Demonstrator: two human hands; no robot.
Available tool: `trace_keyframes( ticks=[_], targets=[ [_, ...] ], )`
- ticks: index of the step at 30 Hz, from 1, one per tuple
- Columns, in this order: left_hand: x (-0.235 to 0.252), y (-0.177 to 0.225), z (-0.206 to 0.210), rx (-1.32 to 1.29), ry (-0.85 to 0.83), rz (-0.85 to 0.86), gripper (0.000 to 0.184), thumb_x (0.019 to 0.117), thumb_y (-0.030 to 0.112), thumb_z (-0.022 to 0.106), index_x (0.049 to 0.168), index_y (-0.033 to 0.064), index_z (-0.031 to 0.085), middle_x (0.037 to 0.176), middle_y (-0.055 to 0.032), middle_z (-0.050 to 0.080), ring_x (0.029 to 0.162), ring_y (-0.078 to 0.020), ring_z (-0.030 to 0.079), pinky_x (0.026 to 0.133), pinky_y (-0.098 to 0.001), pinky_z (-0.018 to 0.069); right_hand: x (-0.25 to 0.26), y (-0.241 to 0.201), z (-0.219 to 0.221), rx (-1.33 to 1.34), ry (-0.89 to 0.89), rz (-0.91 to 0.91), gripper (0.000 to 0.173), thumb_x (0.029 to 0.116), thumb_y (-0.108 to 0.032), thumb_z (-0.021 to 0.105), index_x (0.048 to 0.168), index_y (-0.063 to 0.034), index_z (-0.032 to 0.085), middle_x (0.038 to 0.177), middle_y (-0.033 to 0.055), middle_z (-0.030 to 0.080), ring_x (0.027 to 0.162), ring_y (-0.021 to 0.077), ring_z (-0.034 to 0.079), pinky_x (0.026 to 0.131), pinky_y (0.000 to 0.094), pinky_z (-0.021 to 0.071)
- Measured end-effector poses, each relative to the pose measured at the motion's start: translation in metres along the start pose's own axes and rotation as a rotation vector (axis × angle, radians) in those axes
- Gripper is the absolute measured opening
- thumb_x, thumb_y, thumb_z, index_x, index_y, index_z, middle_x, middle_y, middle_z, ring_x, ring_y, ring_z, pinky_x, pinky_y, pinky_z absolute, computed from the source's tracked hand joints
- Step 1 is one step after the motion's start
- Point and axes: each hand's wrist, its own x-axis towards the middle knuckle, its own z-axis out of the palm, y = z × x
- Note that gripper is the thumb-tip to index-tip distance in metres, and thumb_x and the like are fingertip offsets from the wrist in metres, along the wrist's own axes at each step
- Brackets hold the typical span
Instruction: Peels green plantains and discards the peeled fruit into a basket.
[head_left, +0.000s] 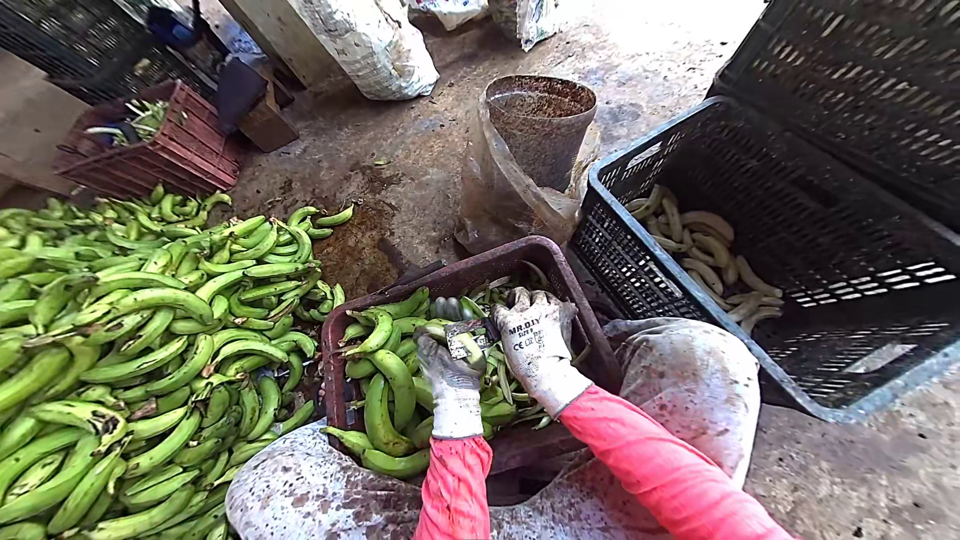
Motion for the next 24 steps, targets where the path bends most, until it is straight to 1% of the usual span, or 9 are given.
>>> trace_keyframes(
  ticks=[2,4,6,9,11,13,16,20,24],
  targets=[
    [-0.004,-0.003,-0.007,0.262,-0.157,0.107,0.039,0.1113,0.025,0.022,0.125,0.0058,0.053,0.094,-0.0045,0.064,0.080,-0.0108,0.065,0.071,-0.0296,0.0573,0.008,0.001,-0.003,-0.011,-0.006,0.041,0.025,0.0970,-0.007,0.059,0.114,-0.0159,0.076,0.121,0.0219,0.069,0.115,0.0450,0.064,0.087,0.0644,0.0502],
    [-0.003,-0.003,-0.020,0.372,-0.367,0.065,0.040,0.1104,0.024,0.025,0.132,0.0054,0.053,0.093,-0.0044,0.067,0.075,-0.0111,0.066,0.065,-0.0295,0.0586,0.014,0.004,-0.011,-0.009,-0.015,0.081,0.022,0.0972,-0.009,0.061,0.112,-0.0156,0.076,0.118,0.0216,0.068,0.111,0.0440,0.064,0.085,0.0621,0.0516],
    [-0.008,0.001,-0.025,0.579,-0.492,0.049,0.028,0.1002,0.018,0.036,0.104,0.0036,0.060,0.074,-0.0014,0.066,0.060,-0.0082,0.064,0.055,-0.0263,0.0566,0.018,0.007,-0.020,-0.010,-0.065,0.111,0.020,0.0983,-0.010,0.060,0.111,-0.0144,0.076,0.119,0.0214,0.067,0.112,0.0436,0.063,0.087,0.0604,0.0515],
    [-0.013,0.008,-0.031,0.856,-0.640,0.180,0.041,0.0948,0.029,0.048,0.108,-0.0047,0.066,0.086,0.0018,0.067,0.076,0.0002,0.064,0.075,-0.0216,0.0567,0.020,0.012,-0.029,-0.018,-0.153,0.128,0.022,0.1010,-0.012,0.058,0.116,-0.0130,0.074,0.122,0.0210,0.065,0.115,0.0434,0.062,0.086,0.0600,0.0513],
    [-0.005,0.005,-0.031,0.725,-0.629,0.186,0.037,0.0970,0.026,0.042,0.108,-0.0024,0.063,0.082,0.0011,0.069,0.072,-0.0056,0.068,0.069,-0.0258,0.0596,0.020,0.015,-0.026,0.000,-0.129,0.134,0.021,0.0992,-0.012,0.060,0.115,-0.0142,0.074,0.121,0.0207,0.066,0.114,0.0428,0.062,0.086,0.0598,0.0513],
    [0.005,0.005,-0.032,0.571,-0.681,0.123,0.046,0.1032,0.031,0.035,0.124,-0.0040,0.055,0.089,-0.0081,0.075,0.073,-0.0173,0.073,0.066,-0.0328,0.0624,0.019,0.020,-0.020,0.005,-0.044,0.146,0.021,0.0972,-0.010,0.062,0.112,-0.0161,0.075,0.117,0.0209,0.067,0.109,0.0433,0.064,0.081,0.0607,0.0532],
    [0.016,0.008,-0.039,0.520,-0.693,0.059,0.066,0.1020,0.047,0.042,0.144,-0.0038,0.043,0.103,-0.0147,0.073,0.084,-0.0234,0.073,0.072,-0.0373,0.0629,0.018,0.024,-0.015,-0.008,0.049,0.110,0.019,0.0963,-0.009,0.064,0.108,-0.0163,0.076,0.114,0.0208,0.069,0.105,0.0440,0.066,0.076,0.0614,0.0542],
    [0.015,0.007,-0.042,0.490,-0.708,0.135,0.054,0.1059,0.039,0.040,0.140,-0.0008,0.052,0.103,-0.0123,0.073,0.082,-0.0207,0.072,0.073,-0.0362,0.0627,0.018,0.021,-0.011,0.008,-0.018,0.017,0.026,0.0977,-0.008,0.059,0.114,-0.0193,0.076,0.119,0.0185,0.068,0.112,0.0418,0.064,0.087,0.0601,0.0519],
    [0.013,0.003,-0.049,0.466,-0.674,0.115,0.050,0.1052,0.037,0.042,0.134,-0.0008,0.056,0.103,-0.0107,0.072,0.083,-0.0193,0.072,0.074,-0.0355,0.0625,0.013,0.017,-0.016,-0.051,-0.090,-0.020,0.029,0.0997,-0.005,0.056,0.118,-0.0190,0.074,0.124,0.0181,0.066,0.117,0.0418,0.062,0.089,0.0602,0.0507]
  ],
)
